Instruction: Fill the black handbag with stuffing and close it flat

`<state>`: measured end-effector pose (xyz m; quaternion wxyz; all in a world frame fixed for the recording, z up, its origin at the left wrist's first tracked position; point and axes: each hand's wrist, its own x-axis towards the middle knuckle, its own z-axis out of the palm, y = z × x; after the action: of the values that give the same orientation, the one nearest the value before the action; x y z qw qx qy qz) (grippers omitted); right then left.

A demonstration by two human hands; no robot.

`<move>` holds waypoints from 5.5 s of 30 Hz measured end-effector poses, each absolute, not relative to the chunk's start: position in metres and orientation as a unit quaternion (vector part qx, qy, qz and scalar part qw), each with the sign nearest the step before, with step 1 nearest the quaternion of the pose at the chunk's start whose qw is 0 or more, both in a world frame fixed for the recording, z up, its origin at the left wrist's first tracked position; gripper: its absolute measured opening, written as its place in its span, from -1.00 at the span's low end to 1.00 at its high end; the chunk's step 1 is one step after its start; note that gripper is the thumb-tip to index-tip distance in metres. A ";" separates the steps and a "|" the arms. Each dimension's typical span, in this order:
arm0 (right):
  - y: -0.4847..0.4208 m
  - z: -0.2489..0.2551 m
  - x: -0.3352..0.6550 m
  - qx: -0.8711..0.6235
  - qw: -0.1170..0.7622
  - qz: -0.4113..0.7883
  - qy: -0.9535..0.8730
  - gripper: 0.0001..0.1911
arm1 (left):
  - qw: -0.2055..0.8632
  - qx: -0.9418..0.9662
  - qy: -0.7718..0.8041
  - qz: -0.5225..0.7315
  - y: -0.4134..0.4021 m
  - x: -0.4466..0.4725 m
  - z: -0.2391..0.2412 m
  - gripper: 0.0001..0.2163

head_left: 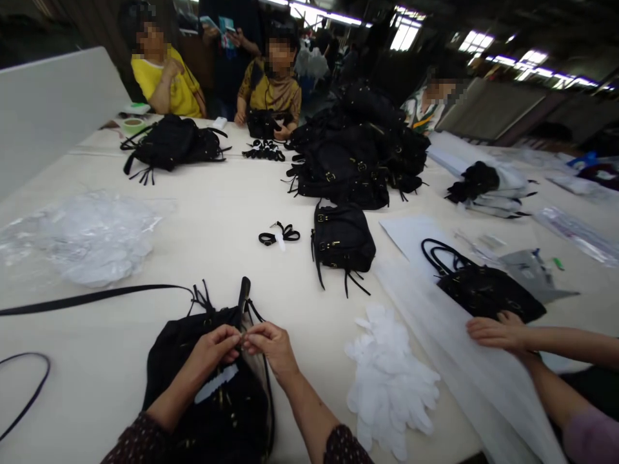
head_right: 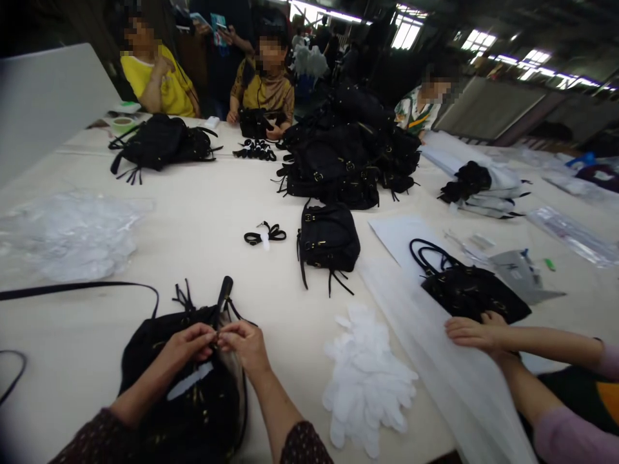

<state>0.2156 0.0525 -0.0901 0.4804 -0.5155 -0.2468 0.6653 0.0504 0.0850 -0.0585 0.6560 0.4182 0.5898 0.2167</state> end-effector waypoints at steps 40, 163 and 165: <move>0.053 -0.098 0.217 -0.546 0.429 0.623 -0.359 -0.88 | 0.558 0.563 0.587 0.164 0.081 0.051 -0.065 -0.72; -0.041 -0.115 0.281 -0.491 0.507 0.704 -0.078 -0.39 | 0.417 0.653 0.625 -0.093 0.050 0.064 -0.087 -0.50; -0.038 -0.115 0.282 -0.507 0.491 0.703 -0.094 -0.33 | 0.404 0.660 0.624 -0.105 0.060 0.070 -0.087 -0.51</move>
<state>0.2818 -0.0385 -0.1154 0.4907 -0.5066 -0.0943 0.7026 0.0697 0.0603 -0.0866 0.4044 0.6599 0.6244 -0.1054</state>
